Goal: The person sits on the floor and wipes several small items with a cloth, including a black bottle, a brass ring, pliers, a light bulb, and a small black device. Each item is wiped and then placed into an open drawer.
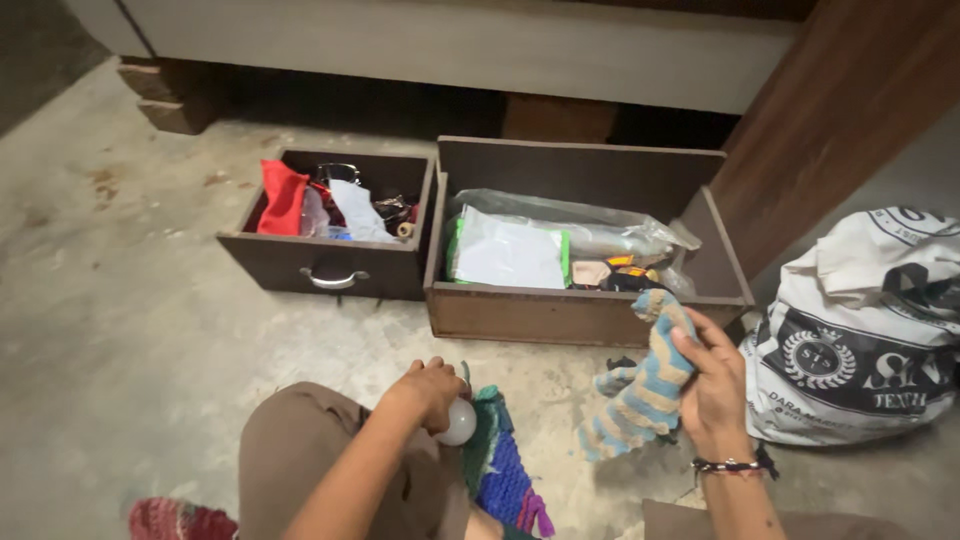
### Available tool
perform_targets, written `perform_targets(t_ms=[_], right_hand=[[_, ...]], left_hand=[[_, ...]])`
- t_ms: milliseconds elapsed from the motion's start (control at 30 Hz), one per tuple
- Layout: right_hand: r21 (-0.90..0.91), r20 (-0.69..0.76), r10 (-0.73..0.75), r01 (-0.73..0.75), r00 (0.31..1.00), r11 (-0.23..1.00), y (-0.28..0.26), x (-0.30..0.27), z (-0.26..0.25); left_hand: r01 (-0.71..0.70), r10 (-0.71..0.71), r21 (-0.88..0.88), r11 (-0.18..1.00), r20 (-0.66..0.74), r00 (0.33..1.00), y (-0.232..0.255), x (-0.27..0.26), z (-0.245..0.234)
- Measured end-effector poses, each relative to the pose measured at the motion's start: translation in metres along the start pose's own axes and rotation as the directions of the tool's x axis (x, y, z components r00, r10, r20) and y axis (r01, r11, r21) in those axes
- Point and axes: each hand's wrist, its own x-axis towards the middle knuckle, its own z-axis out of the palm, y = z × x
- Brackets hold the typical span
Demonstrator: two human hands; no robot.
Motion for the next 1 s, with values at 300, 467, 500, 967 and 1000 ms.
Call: perform_targets(t_ms=[300, 467, 500, 967, 1000], right_hand=[[0.047, 0.046, -0.066, 0.063, 0.997, 0.997, -0.015, -0.004, -0.024], [0.054, 0.046, -0.062, 0.060, 0.997, 0.997, -0.019, -0.009, -0.007], [0.020, 0.033, -0.058, 0.057, 0.998, 0.998, -0.018, -0.013, 0.002], [-0.824, 0.492, -0.337, 0.555, 0.802, 0.117, 0.019, -0.070, 0.144], [-0.862, 0.405, -0.289, 0.467, 0.868, 0.194, 0.019, -0.063, 0.144]], left_hand=[[-0.138, 0.039, -0.288, 0.948, -0.324, 0.945, -0.002, -0.027, 0.013], [-0.529, -0.066, -0.831, 0.174, -0.545, 0.836, 0.022, -0.006, 0.020], [-0.559, -0.081, -0.828, -0.049, -0.554, 0.828, 0.030, 0.002, 0.023], [-0.556, -0.321, -0.778, 0.293, -0.627, 0.709, 0.108, 0.023, 0.017], [-0.539, -0.308, -0.773, 0.334, -0.630, 0.713, 0.108, 0.015, 0.014]])
